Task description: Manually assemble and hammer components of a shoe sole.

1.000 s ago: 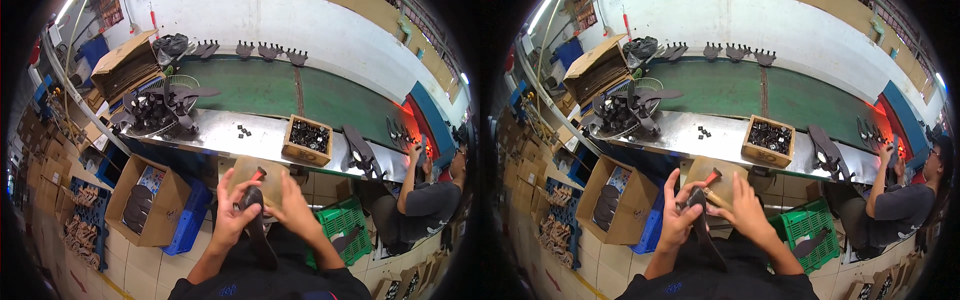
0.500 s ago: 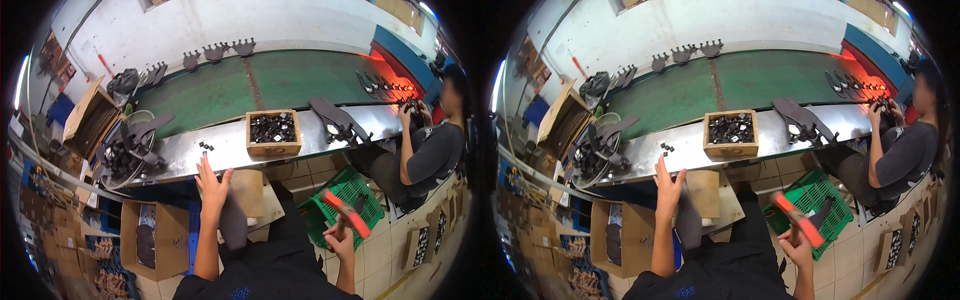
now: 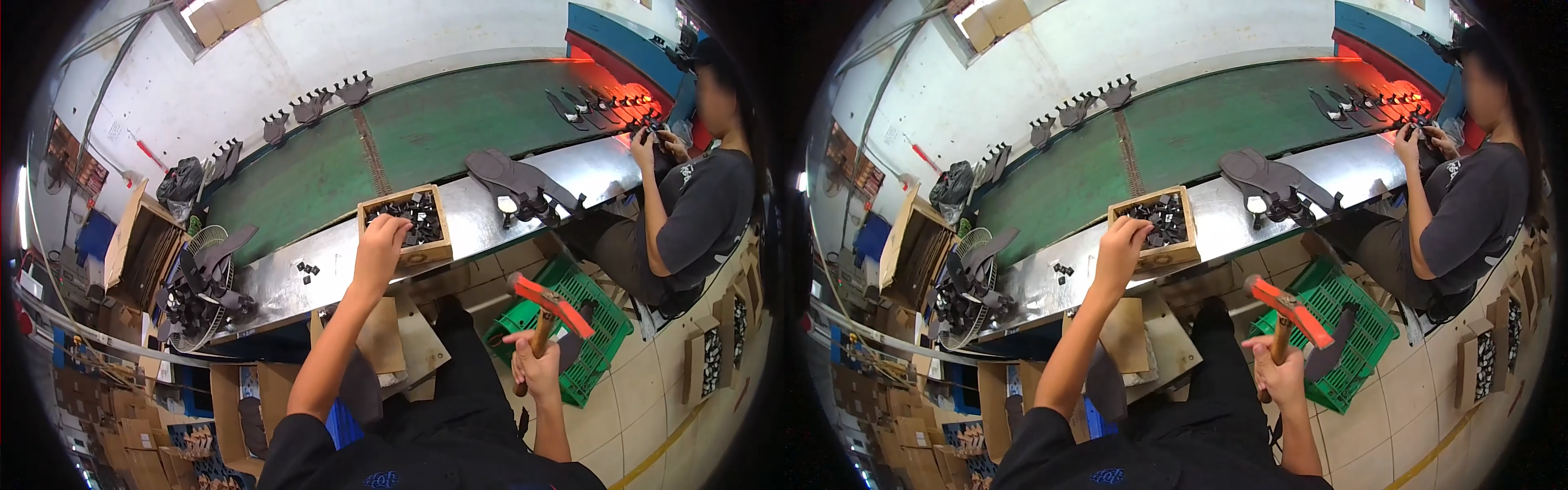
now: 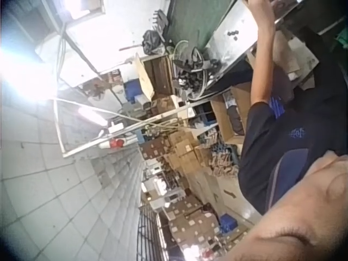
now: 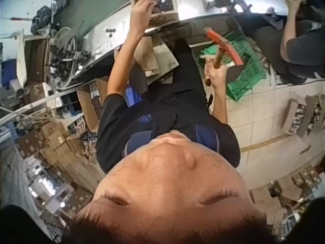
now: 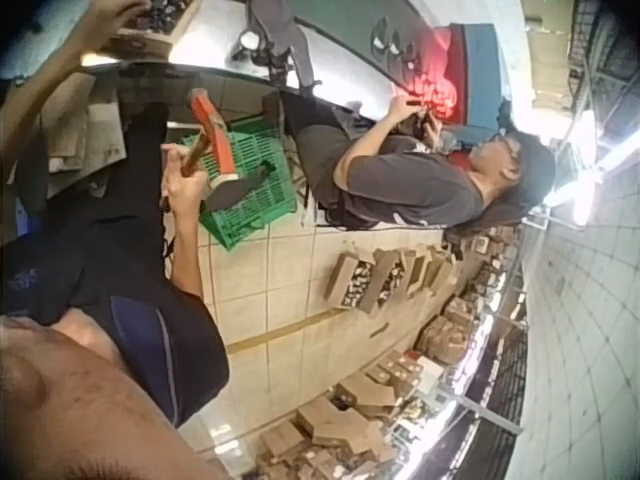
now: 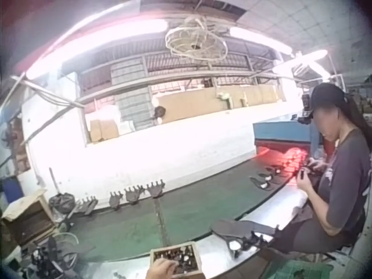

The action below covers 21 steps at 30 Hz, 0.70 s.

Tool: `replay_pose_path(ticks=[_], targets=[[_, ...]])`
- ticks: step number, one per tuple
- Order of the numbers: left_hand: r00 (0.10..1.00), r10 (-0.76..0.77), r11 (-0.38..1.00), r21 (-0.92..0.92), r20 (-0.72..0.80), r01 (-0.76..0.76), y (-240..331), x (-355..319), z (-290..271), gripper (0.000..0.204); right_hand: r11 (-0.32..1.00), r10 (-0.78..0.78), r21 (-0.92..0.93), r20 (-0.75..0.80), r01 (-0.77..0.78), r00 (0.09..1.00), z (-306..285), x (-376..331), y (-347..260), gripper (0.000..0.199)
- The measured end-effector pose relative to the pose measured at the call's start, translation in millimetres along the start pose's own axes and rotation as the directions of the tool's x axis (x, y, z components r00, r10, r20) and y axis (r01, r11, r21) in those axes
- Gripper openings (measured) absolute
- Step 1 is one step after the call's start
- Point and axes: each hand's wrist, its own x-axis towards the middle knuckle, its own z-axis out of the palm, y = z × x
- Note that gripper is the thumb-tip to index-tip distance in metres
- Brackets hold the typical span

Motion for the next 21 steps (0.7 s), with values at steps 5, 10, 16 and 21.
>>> replay_pose_path(ticks=[5, 10, 16, 21], targets=[[0.85, 0.468, 0.883, 0.177, -0.24, -0.436, 95.5, -53.8, -63.6, 0.025, 0.988, -0.153, 0.052, 0.189, 0.146, 0.97, 40.5, 37.7, -31.3, 0.038], [0.715, 0.671, 0.731, 0.337, -0.195, -0.594, 125.1, -96.3, -105.3, 0.026, 0.976, -0.183, 0.182, 0.416, 0.116, 0.891, 101.9, 42.5, -66.2, 0.048], [0.753, 0.648, 0.736, 0.352, -0.117, -0.579, 130.0, -131.5, -147.1, 0.026, 0.967, -0.149, 0.256, 0.6, -0.013, 0.786, 136.4, 22.5, -64.9, 0.034], [0.662, 0.74, 0.627, 0.474, -0.117, -0.618, 110.7, -153.0, -160.4, 0.021, 0.983, -0.079, 0.179, 0.626, -0.044, 0.776, 161.9, 11.0, -58.6, 0.03]])
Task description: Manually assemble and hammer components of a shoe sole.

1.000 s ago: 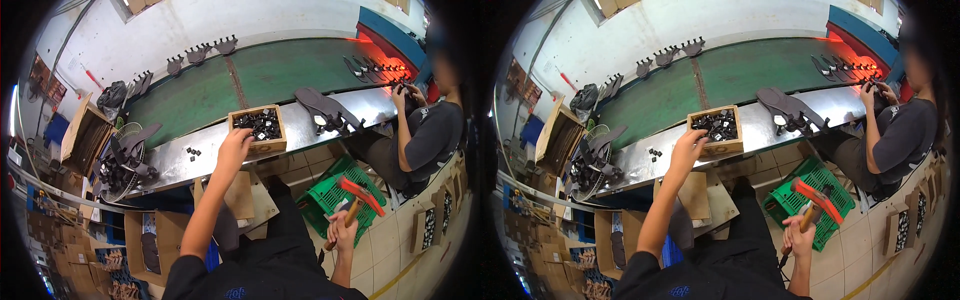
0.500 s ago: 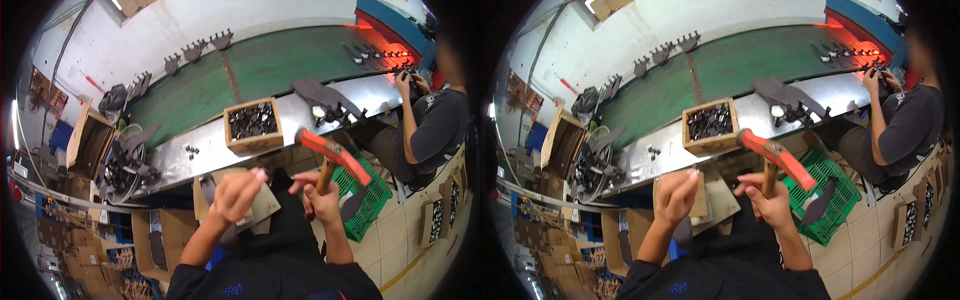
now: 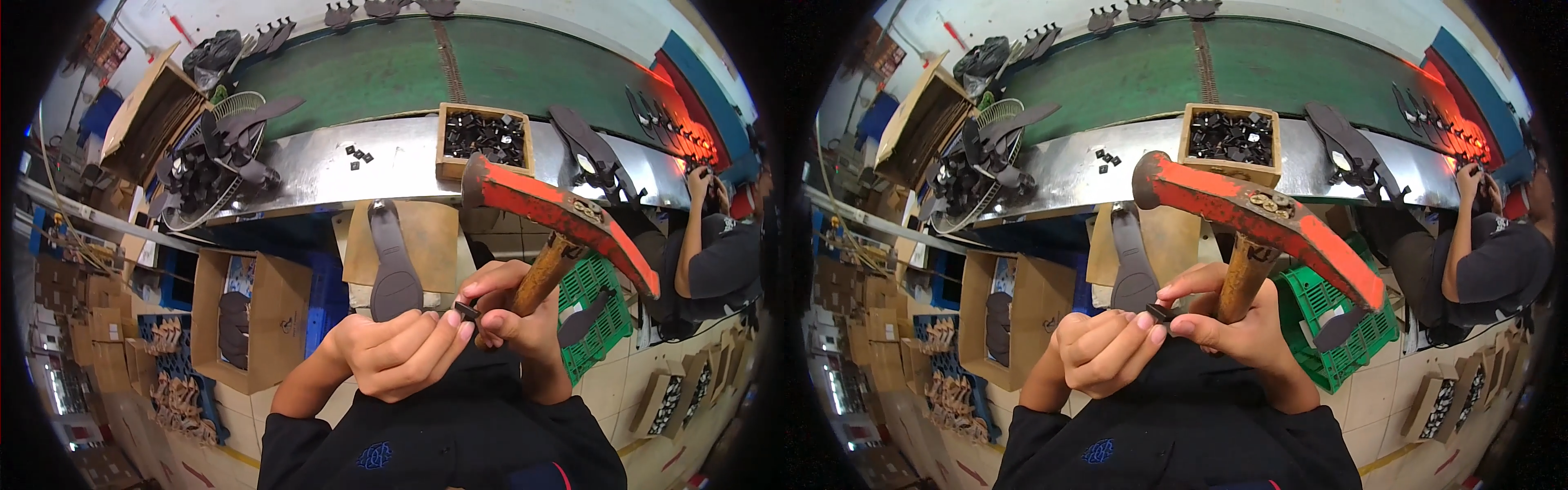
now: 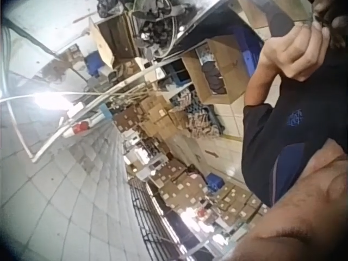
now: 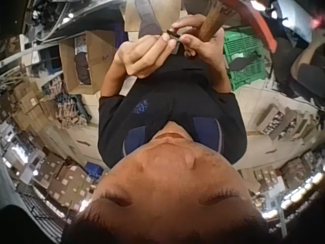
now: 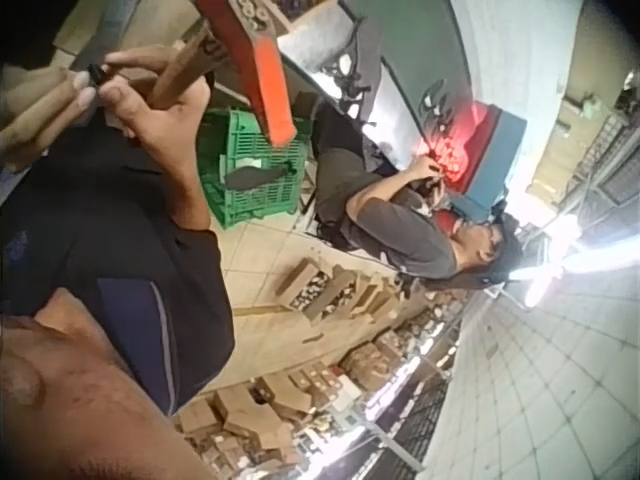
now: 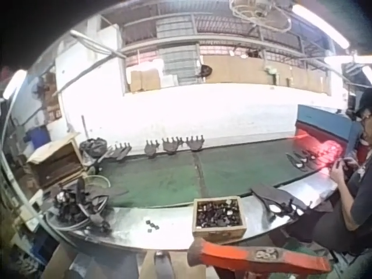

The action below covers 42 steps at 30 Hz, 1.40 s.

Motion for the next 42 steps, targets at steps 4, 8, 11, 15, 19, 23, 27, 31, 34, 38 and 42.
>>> replay_pose_path(ticks=[4, 8, 11, 15, 19, 23, 27, 31, 34, 38, 42], targets=[[0.997, -0.071, 0.997, -0.002, 0.007, 0.071, 2.8, -21.3, -7.9, 0.02, 0.995, 0.061, -0.083, -0.001, -0.061, 0.998, 9.2, 8.7, 10.9, 0.027], [0.87, -0.492, 0.839, -0.244, 0.04, 0.486, 17.0, -36.9, -9.1, 0.027, 0.988, 0.061, -0.141, 0.016, -0.058, 0.998, 17.3, 22.1, 22.7, 0.025], [0.892, -0.45, 0.881, -0.145, 0.041, 0.451, 23.7, -51.0, -6.9, 0.03, 0.978, 0.142, -0.155, 0.02, -0.137, 0.99, 21.4, 30.4, 25.6, 0.019], [0.851, -0.522, 0.844, -0.11, 0.053, 0.525, 22.6, -65.5, 1.1, 0.027, 0.961, 0.265, -0.084, -0.014, -0.265, 0.964, 11.9, 36.6, 39.8, 0.015], [0.557, -0.828, 0.551, -0.27, -0.061, 0.79, 10.4, -89.5, 18.9, 0.023, 0.974, 0.223, -0.027, -0.056, -0.225, 0.973, 1.7, 51.0, 43.6, 0.015], [0.154, -0.987, 0.145, -0.145, 0.049, 0.979, -41.9, -114.3, 58.8, 0.03, 0.955, 0.171, -0.227, -0.1, -0.19, 0.98, -6.9, 76.0, 53.8, 0.017], [0.241, -0.838, 0.204, -0.128, 0.49, 0.971, -66.1, -149.3, 66.7, 0.032, 0.828, 0.165, -0.521, -0.13, -0.209, 0.978, -3.9, 117.0, 71.1, 0.023], [0.275, -0.891, 0.267, -0.074, 0.361, 0.961, -47.3, -149.4, 62.7, 0.025, 0.832, 0.172, -0.538, 0.012, -0.139, 0.985, -15.9, 139.8, 99.3, 0.022], [0.261, -0.91, 0.265, -0.033, 0.323, 0.964, -35.2, -146.9, 58.3, 0.025, 0.801, 0.111, -0.598, 0.14, -0.005, 0.984, -22.4, 138.1, 113.5, 0.023], [0.253, -0.917, 0.246, -0.063, 0.308, 0.967, -27.9, -142.4, 50.1, 0.025, 0.634, 0.098, -0.767, 0.204, 0.097, 0.974, -14.0, 133.8, 95.8, 0.022], [0.238, -0.92, 0.226, -0.074, 0.313, 0.971, -23.3, -145.4, 48.3, 0.026, 0.593, 0.131, -0.795, 0.249, 0.125, 0.96, -4.2, 138.4, 87.2, 0.02]])
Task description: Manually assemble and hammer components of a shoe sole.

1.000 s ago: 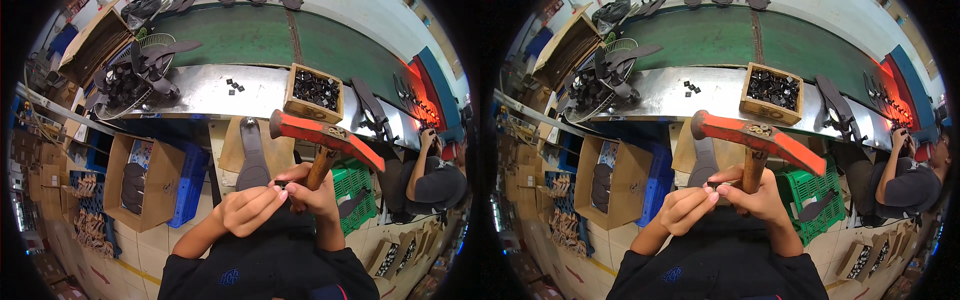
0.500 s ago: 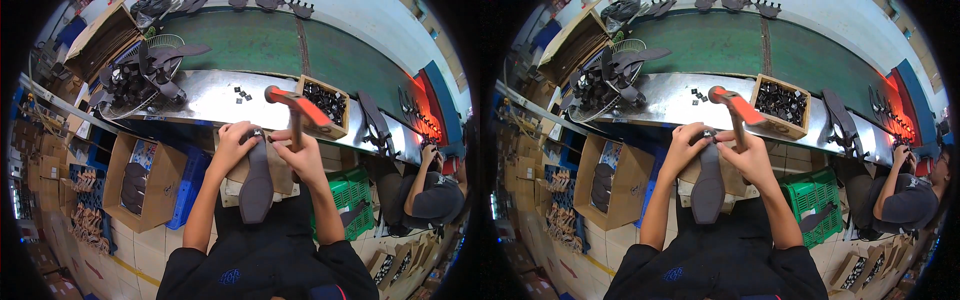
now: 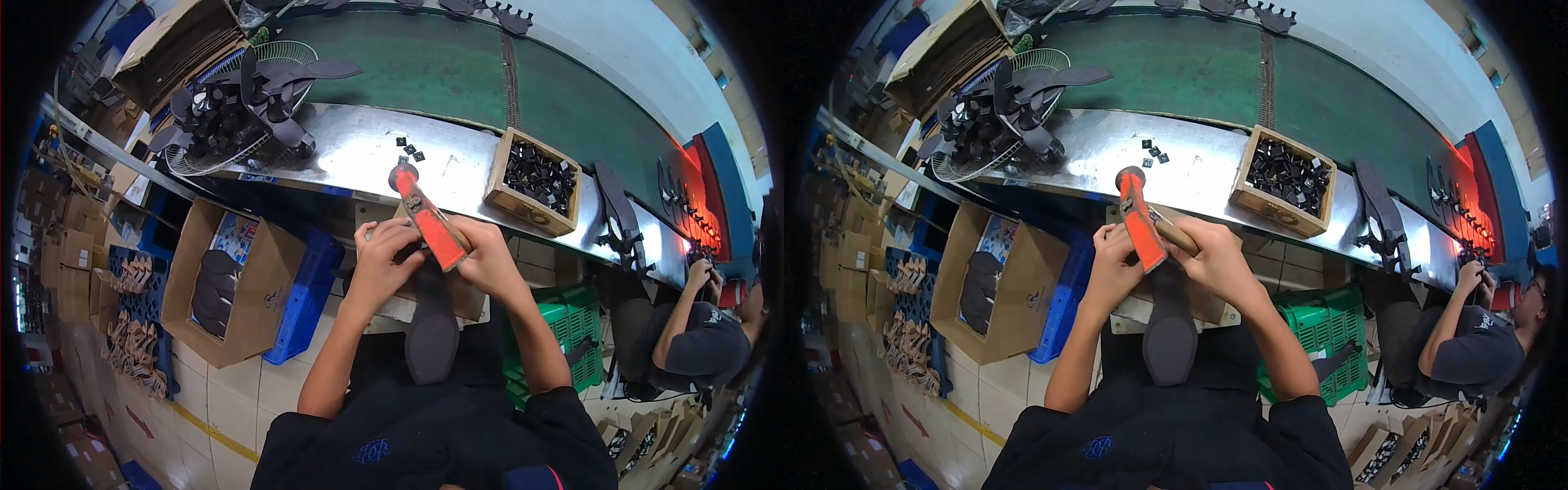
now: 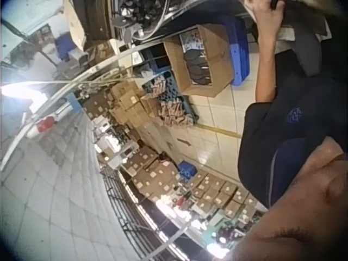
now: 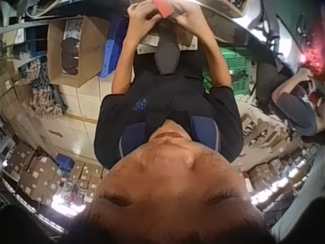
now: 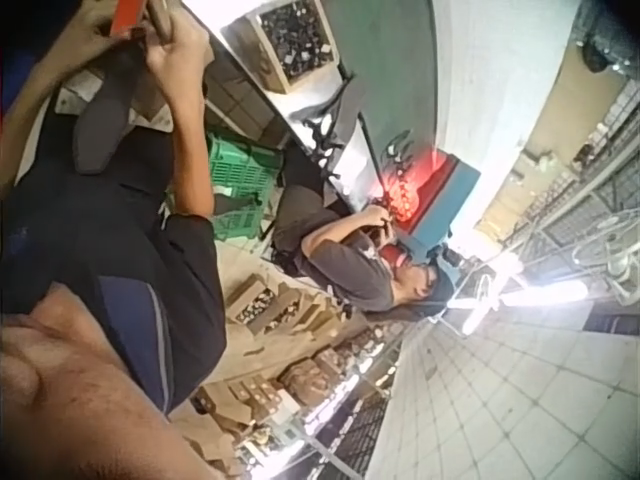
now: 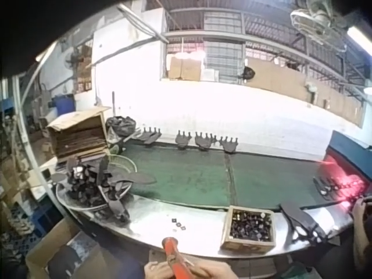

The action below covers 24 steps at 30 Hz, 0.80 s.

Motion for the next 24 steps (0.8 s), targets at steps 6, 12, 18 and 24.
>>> replay_pose_path(ticks=[6, 12, 18, 24], targets=[[0.999, 0.006, 0.964, -0.265, 0.042, 0.006, 8.8, 9.4, -7.2, 0.029, 0.975, -0.215, -0.063, -0.003, 0.214, 0.977, -0.7, -1.8, -0.5, 0.019], [0.949, -0.232, 0.88, -0.37, 0.212, 0.298, 12.1, 11.7, -7.2, 0.029, 0.999, 0.013, -0.047, -0.133, -0.019, 0.991, 0.1, -17.3, -20.6, 0.022], [0.992, -0.025, 0.886, -0.457, 0.123, 0.078, -1.3, 10.2, 0.3, 0.027, 0.983, 0.064, 0.185, -0.245, -0.018, 0.968, -5.5, -76.3, -61.5, 0.048], [0.988, -0.064, 0.863, -0.49, 0.139, 0.124, 3.5, 10.0, -1.7, 0.021, 0.991, 0.024, -0.127, -0.156, -0.044, 0.988, 2.6, -94.1, -61.9, 0.05]])
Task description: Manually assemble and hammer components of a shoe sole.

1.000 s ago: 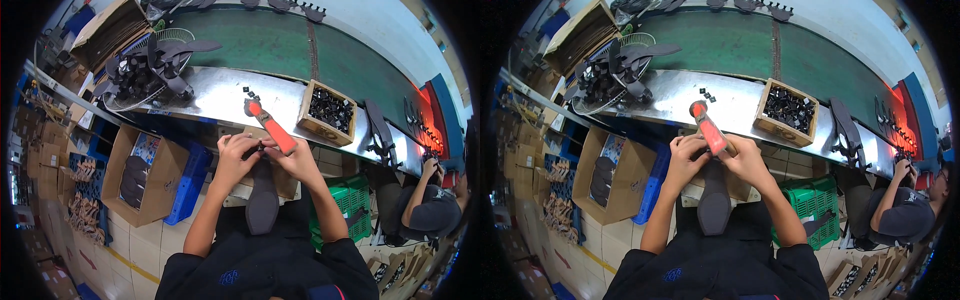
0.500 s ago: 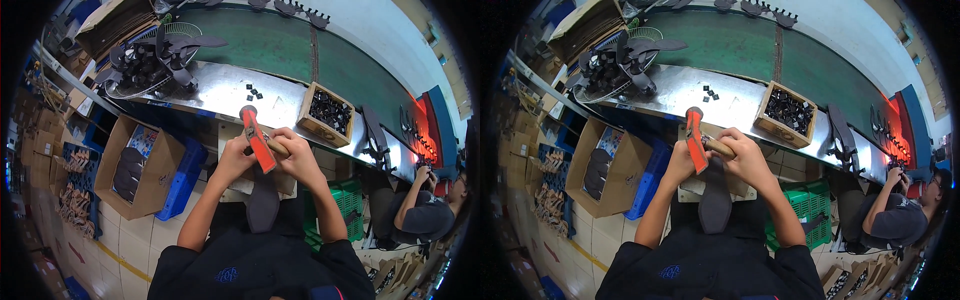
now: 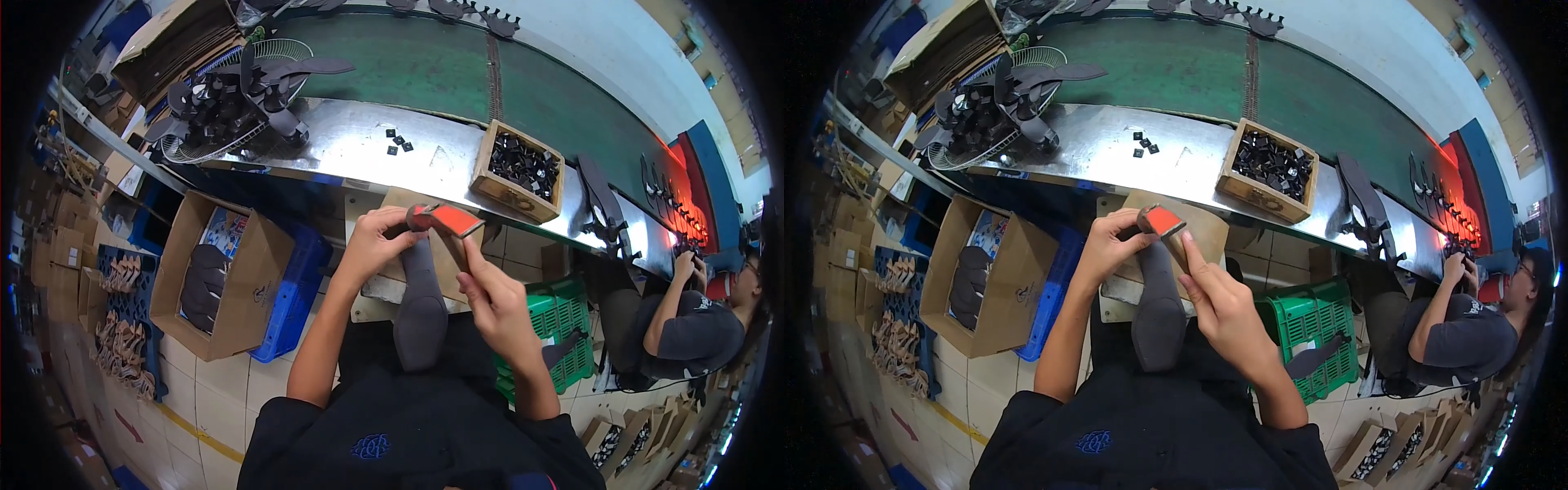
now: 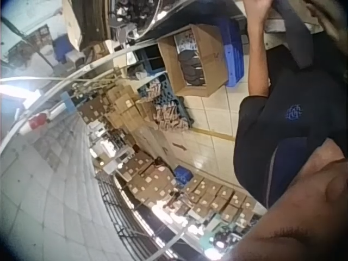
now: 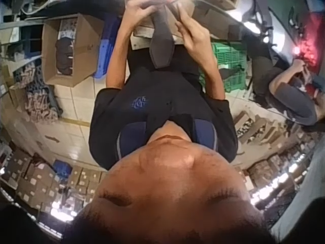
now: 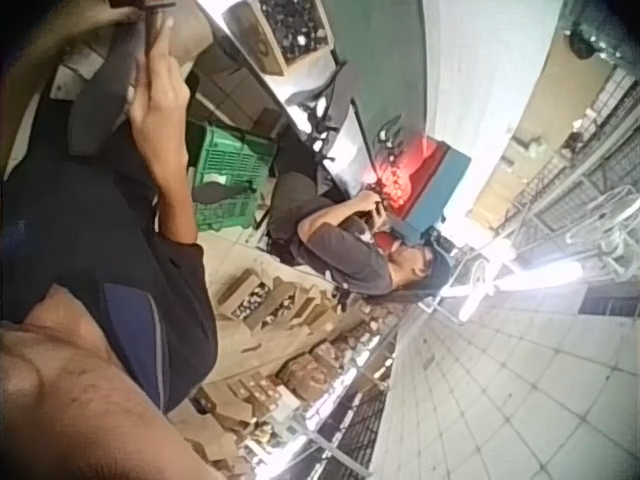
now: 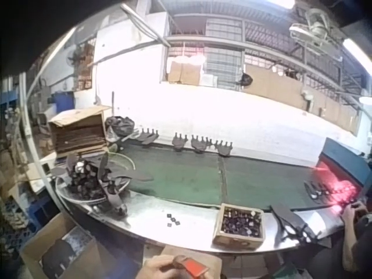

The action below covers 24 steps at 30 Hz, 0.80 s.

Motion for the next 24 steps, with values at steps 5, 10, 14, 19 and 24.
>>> replay_pose_path(ticks=[5, 10, 14, 19, 24], targets=[[0.993, 0.015, 0.974, 0.221, 0.121, -0.042, -11.1, -8.0, -1.8, 0.116, 0.98, -0.059, 0.177, -0.173, 0.089, 0.983, -35.6, -46.5, -4.7, 0.027], [0.993, -0.103, 0.856, 0.514, 0.054, 0.061, -15.5, -8.3, 2.7, 0.131, 0.974, -0.092, -0.207, 0.033, 0.097, 0.995, 7.8, -4.3, 7.5, 0.061], [0.988, -0.129, 0.895, 0.44, 0.085, 0.079, -3.4, -16.1, -2.5, 0.129, 0.968, -0.229, -0.143, -0.168, 0.207, 0.959, -33.4, -30.8, -33.9, 0.053], [0.997, -0.021, 0.802, 0.597, 0.076, -0.029, -12.5, -25.7, 4.1, 0.101, 0.958, -0.257, -0.145, -0.054, 0.247, 0.965, 9.3, -5.8, 15.6, 0.054], [0.982, 0.154, 0.808, 0.558, 0.109, -0.189, 5.0, -42.0, 4.2, 0.041, 0.989, -0.137, -0.1, -0.301, 0.111, 0.944, -16.7, -13.4, -1.5, 0.034]])
